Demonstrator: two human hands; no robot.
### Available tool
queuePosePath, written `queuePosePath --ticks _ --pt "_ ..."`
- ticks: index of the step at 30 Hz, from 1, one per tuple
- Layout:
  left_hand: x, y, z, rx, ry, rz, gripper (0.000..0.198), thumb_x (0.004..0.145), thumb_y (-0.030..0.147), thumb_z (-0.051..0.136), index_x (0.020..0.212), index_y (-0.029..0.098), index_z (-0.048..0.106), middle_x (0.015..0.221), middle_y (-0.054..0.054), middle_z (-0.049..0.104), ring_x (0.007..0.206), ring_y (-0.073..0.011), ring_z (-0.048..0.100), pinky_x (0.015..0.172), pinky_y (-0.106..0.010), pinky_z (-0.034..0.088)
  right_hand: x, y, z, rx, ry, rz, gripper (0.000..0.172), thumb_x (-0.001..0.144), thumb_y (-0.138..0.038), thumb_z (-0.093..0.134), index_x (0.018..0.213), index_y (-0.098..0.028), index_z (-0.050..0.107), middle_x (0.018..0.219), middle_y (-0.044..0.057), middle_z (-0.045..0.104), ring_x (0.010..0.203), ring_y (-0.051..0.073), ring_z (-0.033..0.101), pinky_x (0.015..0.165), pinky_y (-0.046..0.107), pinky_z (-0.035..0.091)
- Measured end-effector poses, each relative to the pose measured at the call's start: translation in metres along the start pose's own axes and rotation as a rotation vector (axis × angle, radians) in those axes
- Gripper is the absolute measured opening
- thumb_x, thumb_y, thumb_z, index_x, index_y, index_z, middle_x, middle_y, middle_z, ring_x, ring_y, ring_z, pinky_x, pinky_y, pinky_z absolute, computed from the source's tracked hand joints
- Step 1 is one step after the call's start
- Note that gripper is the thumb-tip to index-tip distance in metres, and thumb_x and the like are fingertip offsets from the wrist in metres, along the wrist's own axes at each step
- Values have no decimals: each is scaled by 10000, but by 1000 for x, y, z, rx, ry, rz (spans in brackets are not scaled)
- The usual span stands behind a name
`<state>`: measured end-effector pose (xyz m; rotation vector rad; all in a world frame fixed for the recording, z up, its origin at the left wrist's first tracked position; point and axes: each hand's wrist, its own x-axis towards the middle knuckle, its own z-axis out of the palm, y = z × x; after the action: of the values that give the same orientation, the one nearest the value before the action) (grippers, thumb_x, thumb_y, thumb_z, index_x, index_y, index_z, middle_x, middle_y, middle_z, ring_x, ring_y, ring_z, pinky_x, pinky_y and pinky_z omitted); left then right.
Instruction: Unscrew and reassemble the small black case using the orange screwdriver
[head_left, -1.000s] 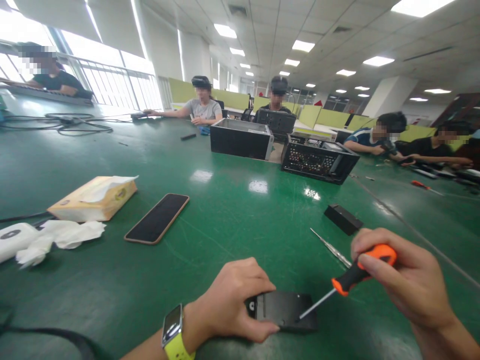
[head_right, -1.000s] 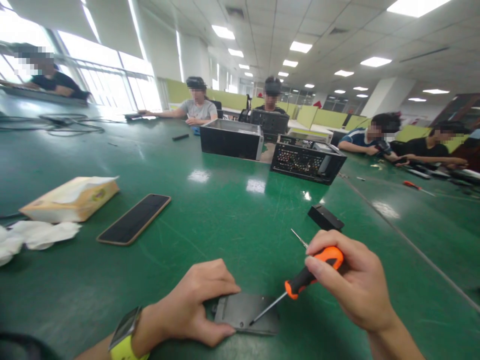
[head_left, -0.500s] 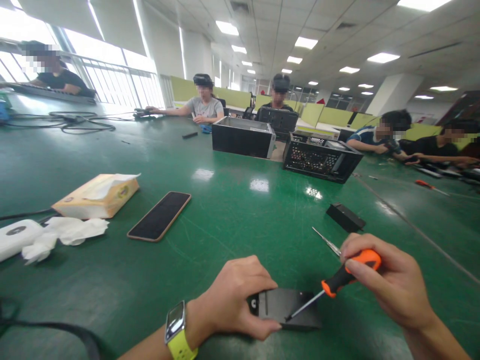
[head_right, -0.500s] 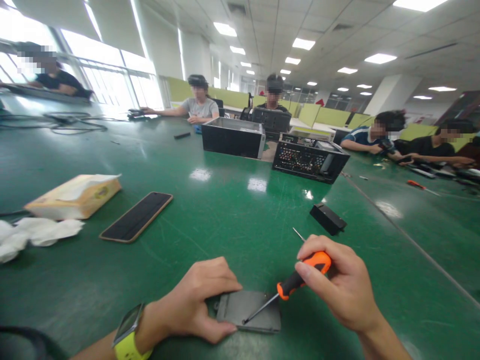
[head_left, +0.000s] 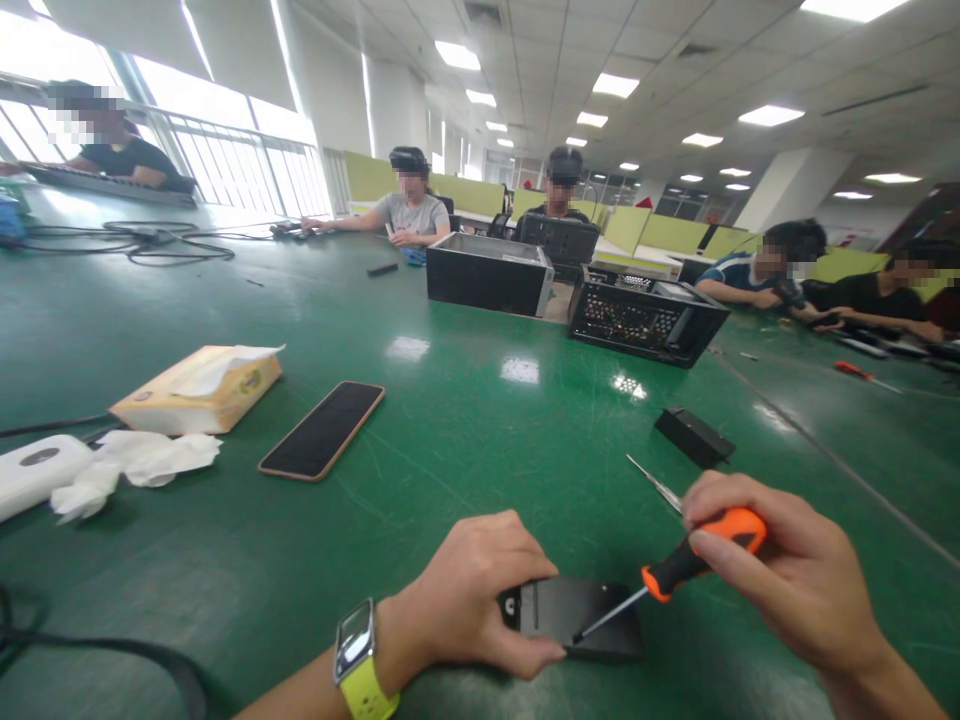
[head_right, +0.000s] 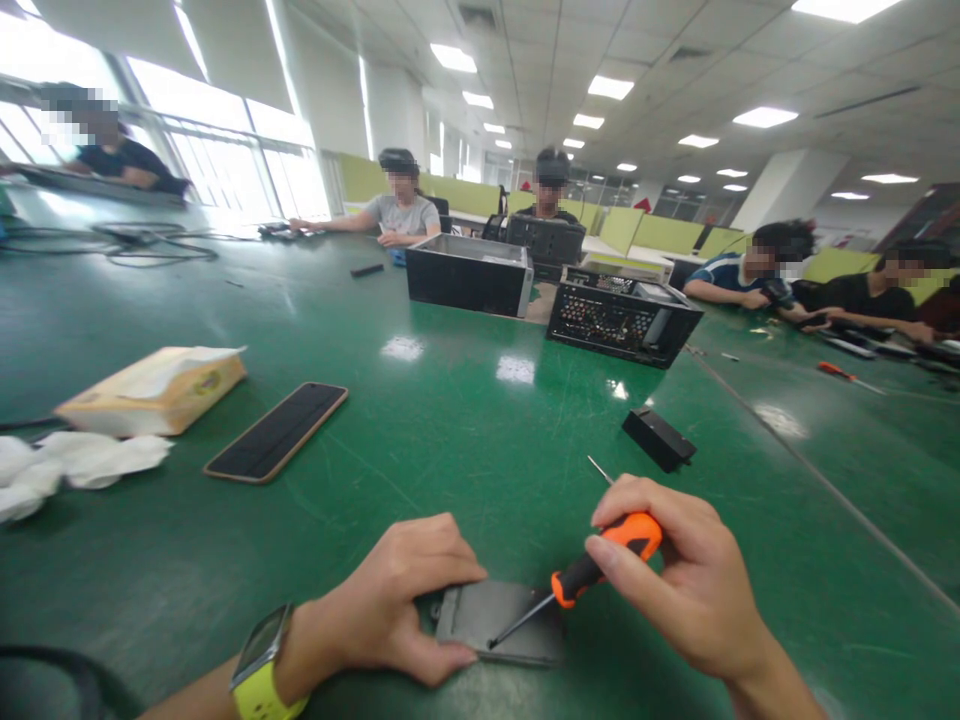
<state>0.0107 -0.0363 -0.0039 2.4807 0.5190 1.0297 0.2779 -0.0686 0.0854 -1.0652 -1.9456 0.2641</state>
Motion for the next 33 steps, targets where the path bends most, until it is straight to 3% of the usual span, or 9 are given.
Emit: queuePosePath --ticks 4,10,16,19,21,23,26,30,33 --pt "0 0 1 -3 11 5 365 750 461 716 947 153 717 806 -63 737 704 -199 635 662 -317 474 1 -15 -7 -73 -29 -90 63 820 -266 681 867 -284 643 683 9 670 577 194 650 540 301 528" --pt "1 0 0 3 -8 7 325 770 434 680 944 160 705 794 -64 728 694 -194 629 663 -314 472 0 -36 -16 -212 -99 -198 295 784 -439 743 1066 -368 699 801 30 773 677 255 732 623 351 611" --pt "1 1 0 29 -12 19 339 780 454 668 936 156 707 773 -68 721 669 -196 611 632 -315 452 2 -36 -17 -252 -110 -235 314 769 -433 757 1072 -368 705 791 16 780 689 250 740 623 338 605" --pt "1 0 0 31 -7 9 344 782 459 660 940 158 712 774 -64 723 676 -198 613 632 -316 447 4 -14 -18 -222 -4 -129 126 778 -407 748 862 -317 723 689 -1 741 595 203 701 543 286 549" --pt "1 0 0 24 4 8 343 773 451 666 944 156 712 782 -61 725 685 -199 615 638 -318 446 5 10 -13 -198 143 53 155 808 -418 713 775 -268 697 612 -8 692 516 172 649 503 267 507" --pt "1 0 1 13 14 10 342 752 439 677 936 153 712 786 -60 725 687 -200 615 639 -320 442 4 37 -2 -177 200 241 214 837 -439 675 803 -228 691 620 0 680 522 171 635 503 267 493" --pt "2 0 1 18 16 6 348 719 437 686 922 156 712 768 -51 718 672 -197 605 619 -318 426 -4 69 19 -210 72 332 250 842 -444 661 866 -199 705 750 33 716 647 205 662 591 303 511" --pt "0 0 1 36 24 7 362 709 451 687 920 158 708 761 -51 716 663 -194 595 603 -313 412 -21 91 35 -327 -162 230 222 828 -430 682 899 -222 720 865 55 727 801 250 657 728 382 514" --pt "-1 0 1 35 35 16 359 725 457 685 923 159 702 769 -54 720 667 -195 597 609 -313 412 -29 110 28 -387 -154 211 266 875 -466 616 951 -229 708 958 77 721 910 274 638 817 433 499"
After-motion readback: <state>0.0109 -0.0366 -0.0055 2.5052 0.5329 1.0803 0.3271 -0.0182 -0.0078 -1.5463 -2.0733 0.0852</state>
